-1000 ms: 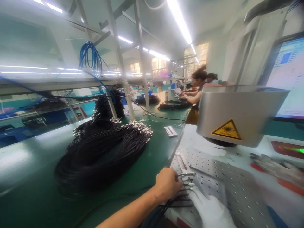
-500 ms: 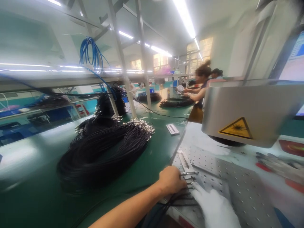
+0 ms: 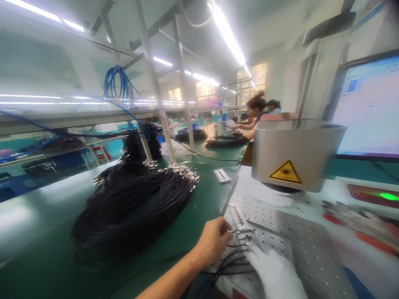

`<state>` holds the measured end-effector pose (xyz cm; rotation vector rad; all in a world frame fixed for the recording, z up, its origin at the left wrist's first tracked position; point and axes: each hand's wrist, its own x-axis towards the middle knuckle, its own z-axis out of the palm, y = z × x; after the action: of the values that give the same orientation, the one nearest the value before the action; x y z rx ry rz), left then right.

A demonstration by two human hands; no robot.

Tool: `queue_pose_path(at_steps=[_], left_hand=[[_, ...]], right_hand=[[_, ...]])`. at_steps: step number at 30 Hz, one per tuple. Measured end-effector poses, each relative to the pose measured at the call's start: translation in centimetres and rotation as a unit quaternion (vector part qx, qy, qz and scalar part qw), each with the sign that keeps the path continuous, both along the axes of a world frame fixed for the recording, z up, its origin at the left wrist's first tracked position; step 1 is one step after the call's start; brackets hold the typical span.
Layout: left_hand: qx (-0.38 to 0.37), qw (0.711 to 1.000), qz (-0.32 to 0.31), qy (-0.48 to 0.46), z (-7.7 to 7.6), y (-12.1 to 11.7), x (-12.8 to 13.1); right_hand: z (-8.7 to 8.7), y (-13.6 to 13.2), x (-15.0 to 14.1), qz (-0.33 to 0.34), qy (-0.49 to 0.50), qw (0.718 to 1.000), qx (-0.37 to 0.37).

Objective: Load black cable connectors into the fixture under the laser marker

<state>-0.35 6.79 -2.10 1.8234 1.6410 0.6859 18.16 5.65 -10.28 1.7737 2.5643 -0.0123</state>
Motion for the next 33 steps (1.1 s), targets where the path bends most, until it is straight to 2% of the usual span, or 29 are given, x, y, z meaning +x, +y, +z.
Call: queue_pose_path(at_steps=[3,6,12,16,19,23,28,33], left_hand=[[-0.010,0.996,0.025,-0.089,0.1,-0.3,-0.2],[0.002,0.996,0.023,-0.082,0.0,-0.1,0.4],[0.067,0.997,-0.012,0.019,-1.0,0.8,1.4],[0.063,0.996,-0.027,0.061,-1.6,0.8,1.7],[0.052,0.994,-0.033,0.089,-1.6,0.6,2.0],[0.034,0.981,-0.045,0.185,-1.4,0.5,2.7],[0.021,0.963,-0.068,0.260,-1.6,0.3,3.6],[0.026,0.936,-0.124,0.328,-1.5,0.4,3.9]], right_hand=[[-0.1,-0.2,0.1,0.002,0.013,0.999,0.052],[-0.1,-0.2,0.2,0.015,0.024,0.997,0.067],[0.0,-0.2,-0.8,-0.037,-0.009,0.997,0.063],[0.0,-0.2,-1.6,-0.094,-0.032,0.992,0.072],[-0.4,-0.2,-1.8,-0.104,-0.016,0.991,0.085],[-0.8,0.0,-1.7,-0.124,0.008,0.987,0.100],[-0.6,0.1,-1.0,-0.090,0.042,0.991,0.088],[-0.4,0.1,-0.5,-0.075,0.077,0.990,0.089]])
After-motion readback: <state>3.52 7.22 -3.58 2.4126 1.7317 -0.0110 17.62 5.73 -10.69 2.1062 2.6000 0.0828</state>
